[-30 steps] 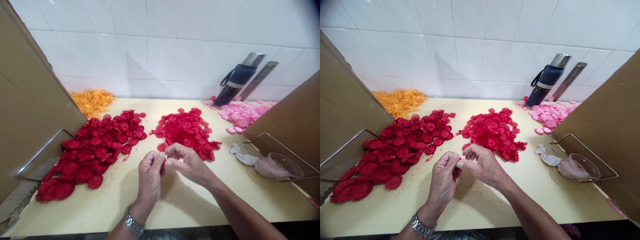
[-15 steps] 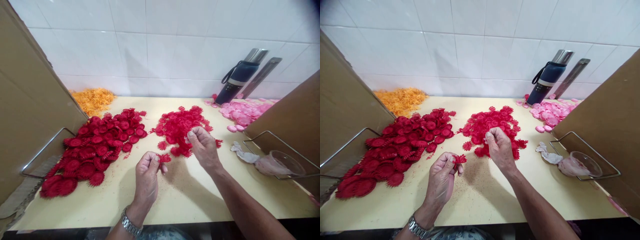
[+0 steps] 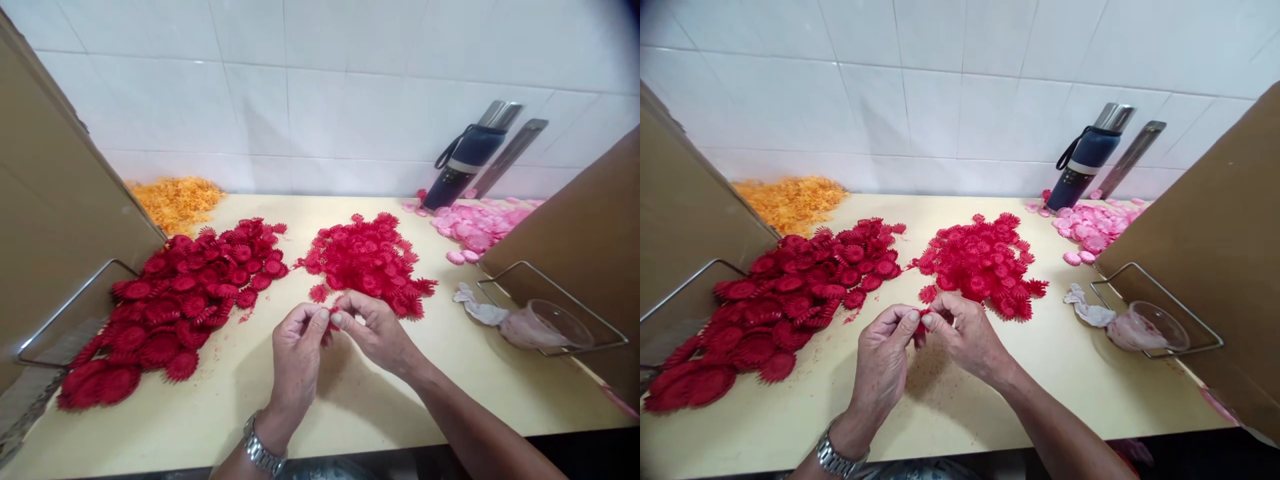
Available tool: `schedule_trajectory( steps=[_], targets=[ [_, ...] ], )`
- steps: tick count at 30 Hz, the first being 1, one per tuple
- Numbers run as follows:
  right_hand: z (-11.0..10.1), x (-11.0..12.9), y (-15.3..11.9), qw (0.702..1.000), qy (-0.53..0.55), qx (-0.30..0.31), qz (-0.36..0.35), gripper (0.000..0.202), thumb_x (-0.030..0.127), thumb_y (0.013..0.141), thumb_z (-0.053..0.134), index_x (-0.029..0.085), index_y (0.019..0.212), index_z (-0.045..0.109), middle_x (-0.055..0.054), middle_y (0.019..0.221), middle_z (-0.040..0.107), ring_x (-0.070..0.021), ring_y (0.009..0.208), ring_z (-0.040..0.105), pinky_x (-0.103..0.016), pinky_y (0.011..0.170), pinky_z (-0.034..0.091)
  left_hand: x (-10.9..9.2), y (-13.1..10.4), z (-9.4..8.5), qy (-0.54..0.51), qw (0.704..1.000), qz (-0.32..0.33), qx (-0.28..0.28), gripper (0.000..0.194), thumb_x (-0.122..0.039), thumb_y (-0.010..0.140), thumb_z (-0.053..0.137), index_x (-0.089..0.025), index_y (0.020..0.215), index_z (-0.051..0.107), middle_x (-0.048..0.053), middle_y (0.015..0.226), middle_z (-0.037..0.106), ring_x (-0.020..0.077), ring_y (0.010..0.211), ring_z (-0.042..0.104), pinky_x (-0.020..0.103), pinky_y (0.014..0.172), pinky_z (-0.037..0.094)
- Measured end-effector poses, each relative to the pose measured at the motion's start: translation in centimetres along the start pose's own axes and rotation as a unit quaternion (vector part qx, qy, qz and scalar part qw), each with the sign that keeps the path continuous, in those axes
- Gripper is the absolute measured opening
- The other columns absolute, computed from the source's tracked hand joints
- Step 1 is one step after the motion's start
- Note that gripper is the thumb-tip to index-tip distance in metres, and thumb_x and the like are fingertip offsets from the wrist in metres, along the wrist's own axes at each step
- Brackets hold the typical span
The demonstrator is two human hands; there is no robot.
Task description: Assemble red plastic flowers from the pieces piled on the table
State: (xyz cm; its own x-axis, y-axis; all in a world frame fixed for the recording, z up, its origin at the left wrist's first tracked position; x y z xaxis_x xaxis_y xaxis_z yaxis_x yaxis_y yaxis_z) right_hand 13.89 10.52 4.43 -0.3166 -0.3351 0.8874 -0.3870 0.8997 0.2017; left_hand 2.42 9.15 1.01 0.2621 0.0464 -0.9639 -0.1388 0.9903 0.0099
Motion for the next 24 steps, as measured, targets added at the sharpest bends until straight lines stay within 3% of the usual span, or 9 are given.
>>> schedule_trajectory(
  steps=[5,9,12,15,18,21,24],
  targets=[
    [0.0,-0.6,0.0,0.995,-0.08,-0.061,-0.001,0.03,0.024,0.087,0.039,0.02,0.058,0.036,0.004,0.053,0.037,-0.0087,0.048,0.036,-0.022,0.045,0.03,0.7,-0.1,0.0,0.023,0.999,-0.033,0.005,0.023,-0.031,0.077,0.06,-0.016,0.06,0.057,-0.004,0.049,0.048,0.0088,0.049,0.042,0.021,0.05,0.034],
    [-2.5,-1.1,1.1,0.973,-0.193,-0.13,-0.005,0.035,0.028,0.089,0.036,0.021,0.056,0.029,0.005,0.05,0.032,-0.0096,0.044,0.033,-0.023,0.042,0.026,0.5,0.1,0.0,0.013,0.997,-0.075,0.008,0.017,-0.031,0.075,0.062,-0.016,0.084,0.062,-0.004,0.056,0.054,0.0087,0.048,0.046,0.021,0.048,0.036],
    [-5.9,-1.6,2.6,0.928,-0.31,-0.204,-0.039,0.03,0.026,0.089,0.037,0.02,0.061,0.045,-0.002,0.06,0.048,-0.0152,0.057,0.045,-0.028,0.056,0.037,-0.3,0.0,-0.2,-0.007,0.997,-0.073,-0.002,0.018,-0.03,0.075,0.062,-0.017,0.088,0.063,-0.001,0.07,0.058,0.0071,0.049,0.047,0.021,0.047,0.036],
    [-8.4,-2.0,3.7,0.871,-0.432,-0.224,-0.064,0.019,0.024,0.087,0.044,0.016,0.088,0.061,-0.012,0.09,0.061,-0.0236,0.086,0.054,-0.038,0.079,0.041,-1.4,-0.3,-0.5,-0.024,0.998,-0.056,-0.006,0.015,-0.029,0.076,0.062,-0.017,0.084,0.065,0.0,0.073,0.058,0.0067,0.05,0.048,0.02,0.047,0.038],
    [-9.2,-1.0,3.2,0.885,-0.399,-0.221,-0.097,0.023,0.025,0.086,0.049,0.016,0.101,0.063,-0.013,0.102,0.062,-0.0243,0.095,0.055,-0.04,0.084,0.043,-3.0,-0.4,-0.8,-0.05,0.998,-0.022,-0.006,0.014,-0.027,0.074,0.064,-0.018,0.083,0.067,0.0,0.072,0.06,0.0075,0.049,0.049,0.021,0.046,0.039],
    [-9.3,1.7,0.9,0.921,-0.282,-0.233,-0.133,0.02,0.025,0.087,0.049,0.019,0.097,0.065,-0.008,0.092,0.065,-0.0193,0.085,0.06,-0.034,0.075,0.048,-5.4,-0.6,-1.5,-0.078,0.996,0.036,-0.02,0.013,-0.025,0.071,0.066,-0.019,0.082,0.069,0.002,0.07,0.063,0.0092,0.049,0.051,0.021,0.045,0.04],
    [-9.6,4.7,-1.9,0.928,-0.189,-0.282,-0.155,0.013,0.023,0.085,0.055,0.024,0.089,0.067,-0.003,0.082,0.066,-0.017,0.077,0.061,-0.031,0.067,0.048,-8.6,-1.3,-2.6,-0.083,0.989,0.114,-0.049,0.015,-0.024,0.071,0.067,-0.019,0.085,0.07,0.004,0.07,0.064,0.0121,0.053,0.053,0.022,0.044,0.04]
  ],
)
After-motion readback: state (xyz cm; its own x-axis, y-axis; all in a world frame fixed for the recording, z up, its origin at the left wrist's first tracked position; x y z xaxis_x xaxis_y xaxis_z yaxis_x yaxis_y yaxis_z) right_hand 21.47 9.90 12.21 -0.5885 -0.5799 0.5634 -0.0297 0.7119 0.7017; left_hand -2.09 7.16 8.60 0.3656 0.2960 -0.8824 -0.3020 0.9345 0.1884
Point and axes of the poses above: each hand's wrist, its own y-axis towards the middle knuckle, its own z-axis out of the palm, x = y × z, the point moved 5 cm from there along y, towards the middle knuckle
